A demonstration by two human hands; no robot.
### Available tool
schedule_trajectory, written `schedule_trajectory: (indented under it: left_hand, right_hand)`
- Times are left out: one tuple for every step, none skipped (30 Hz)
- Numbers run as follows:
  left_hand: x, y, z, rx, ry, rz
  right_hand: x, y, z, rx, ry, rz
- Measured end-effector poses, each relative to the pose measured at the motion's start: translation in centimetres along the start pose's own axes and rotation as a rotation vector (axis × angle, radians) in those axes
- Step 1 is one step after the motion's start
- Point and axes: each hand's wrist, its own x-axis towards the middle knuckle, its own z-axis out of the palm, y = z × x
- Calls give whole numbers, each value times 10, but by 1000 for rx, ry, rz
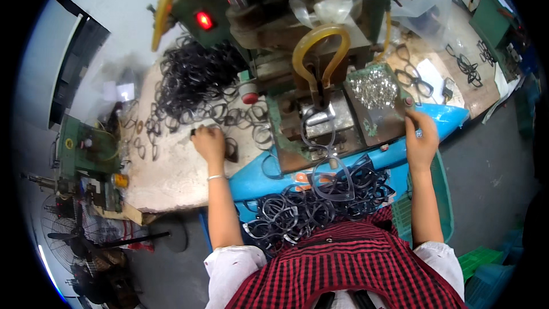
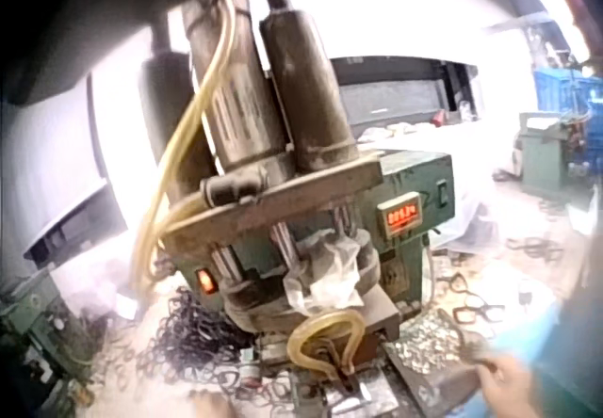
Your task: The person repeatedly picks up black plastic eyeglass frames from a pile, places them into a metal jig on a machine, and presses a lever to process them. The processed frames are then placed into a blue bin. The person continues this cycle throughout the clip.
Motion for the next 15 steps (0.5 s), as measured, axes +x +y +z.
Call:
schedule_trajectory:
  left_hand:
    - [1,11,-16,-27,1,-18]
    - [1,24,-34,-169,28,-91]
    - [-2,37,-54,-307,56,-159]
    - [-5,42,-65,-439,86,-228]
    - [-3,40,-66,-542,22,-223]
    - [-1,38,-67,-645,-43,-217]
    - [2,37,-70,-751,-106,-211]
    - [4,51,-72,-770,-278,-221]
    - [3,56,-66,-733,-483,-236]
    - [1,80,-73,-653,-602,-145]
    - [-13,62,-47,-613,-630,-130]
    - [-20,56,-34,-589,-696,-93]
    - [-25,61,-36,-586,-708,-82]
    - [-25,72,-57,-578,-772,-47]
    - [-26,84,-90,-563,-842,-28]
  right_hand:
    - [-2,1,-11,-14,2,1]
    - [-4,0,-19,-25,11,43]
    - [-2,-5,-22,42,-17,82]
    - [1,-15,-23,115,-46,120]
    - [5,-28,-22,192,-73,156]
    - [11,-45,-18,249,-106,91]
    - [21,-62,-12,267,-149,6]
    - [29,-79,-3,350,-175,-40]
    - [40,-100,5,372,-192,-137]
    - [47,-111,18,410,-185,-179]
    - [51,-116,37,482,-191,-192]
    - [51,-122,51,505,-188,-162]
    - [47,-123,61,563,-213,-54]
    - [43,-130,61,619,-239,8]
    - [38,-134,62,678,-280,76]
